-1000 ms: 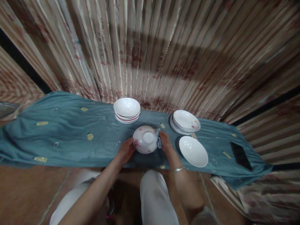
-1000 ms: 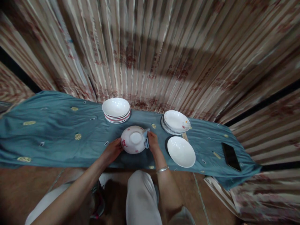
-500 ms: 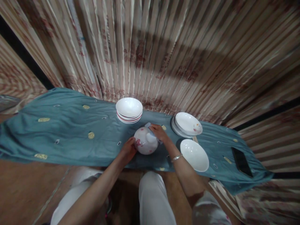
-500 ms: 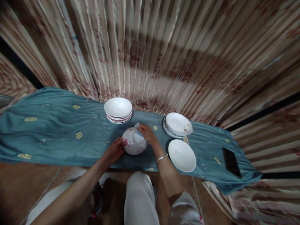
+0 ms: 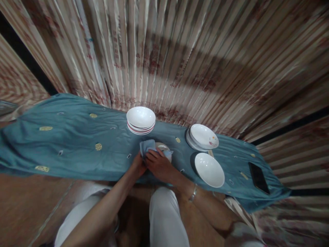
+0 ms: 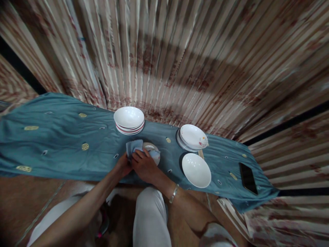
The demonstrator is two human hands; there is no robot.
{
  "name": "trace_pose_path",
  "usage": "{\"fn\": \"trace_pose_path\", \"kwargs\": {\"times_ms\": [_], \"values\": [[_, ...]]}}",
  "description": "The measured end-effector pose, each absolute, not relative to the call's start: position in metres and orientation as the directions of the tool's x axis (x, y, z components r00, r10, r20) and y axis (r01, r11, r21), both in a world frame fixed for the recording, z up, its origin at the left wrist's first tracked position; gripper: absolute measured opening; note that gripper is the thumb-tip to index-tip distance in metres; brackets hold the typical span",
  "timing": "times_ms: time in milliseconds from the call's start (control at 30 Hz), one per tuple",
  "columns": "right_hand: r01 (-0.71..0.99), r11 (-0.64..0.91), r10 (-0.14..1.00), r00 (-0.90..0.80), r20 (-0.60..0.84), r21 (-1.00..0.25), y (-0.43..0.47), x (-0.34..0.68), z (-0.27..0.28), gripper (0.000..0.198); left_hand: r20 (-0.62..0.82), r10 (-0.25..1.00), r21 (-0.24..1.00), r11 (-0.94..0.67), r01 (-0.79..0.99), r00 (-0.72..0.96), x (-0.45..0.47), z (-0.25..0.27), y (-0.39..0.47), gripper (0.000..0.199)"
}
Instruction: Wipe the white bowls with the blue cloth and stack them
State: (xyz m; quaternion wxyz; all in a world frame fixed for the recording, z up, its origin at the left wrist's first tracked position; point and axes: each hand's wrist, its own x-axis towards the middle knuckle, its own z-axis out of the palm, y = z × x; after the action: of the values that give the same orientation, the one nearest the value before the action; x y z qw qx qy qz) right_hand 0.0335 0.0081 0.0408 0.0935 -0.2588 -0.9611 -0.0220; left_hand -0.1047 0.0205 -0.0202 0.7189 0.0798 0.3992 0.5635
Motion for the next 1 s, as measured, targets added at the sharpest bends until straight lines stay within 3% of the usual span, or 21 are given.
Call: {"fn": "trace_pose_path", "kwargs": {"times_ms": [167, 267, 567, 733, 833, 1000], "values": [[0.565, 0.824, 0.558, -0.822, 0.11, 0.04, 0.03, 0.018, 0.041, 0.021, -0.569, 0.819, 0.432, 0.373, -0.821, 0.073, -0.102, -0.006, 0.021, 0.033], [0.641, 0.767, 0.641, -0.767, 0.035, -0.008, 0.051, 0.01, 0.045, 0.023, -0.567, 0.819, 0.391, 0.364, -0.846, 0.09, -0.097, 0.006, 0.02, 0.042], [0.701, 0.491, 0.834, -0.55, 0.046, -0.517, 0.104, 0.026, 0.031, 0.031, -0.555, 0.829, 0.446, 0.371, -0.815, 0.073, -0.098, 0.001, 0.019, 0.03], [0.445, 0.141, 0.951, -0.308, -0.003, -0.884, 0.117, 0.05, 0.014, 0.028, -0.595, 0.803, 0.465, 0.378, -0.8, 0.034, -0.097, 0.002, 0.02, 0.034], [0.38, 0.023, 0.985, -0.168, -0.045, -0.925, 0.11, 0.063, 0.006, 0.025, -0.593, 0.805, 0.481, 0.382, -0.789, 0.029, -0.096, 0.002, 0.02, 0.033], [0.398, 0.003, 1.0, 0.014, 0.01, -0.918, 0.077, 0.071, -0.011, 0.034, -0.563, 0.826, 0.506, 0.371, -0.779, 0.027, -0.095, 0.0, 0.022, 0.031]]}}
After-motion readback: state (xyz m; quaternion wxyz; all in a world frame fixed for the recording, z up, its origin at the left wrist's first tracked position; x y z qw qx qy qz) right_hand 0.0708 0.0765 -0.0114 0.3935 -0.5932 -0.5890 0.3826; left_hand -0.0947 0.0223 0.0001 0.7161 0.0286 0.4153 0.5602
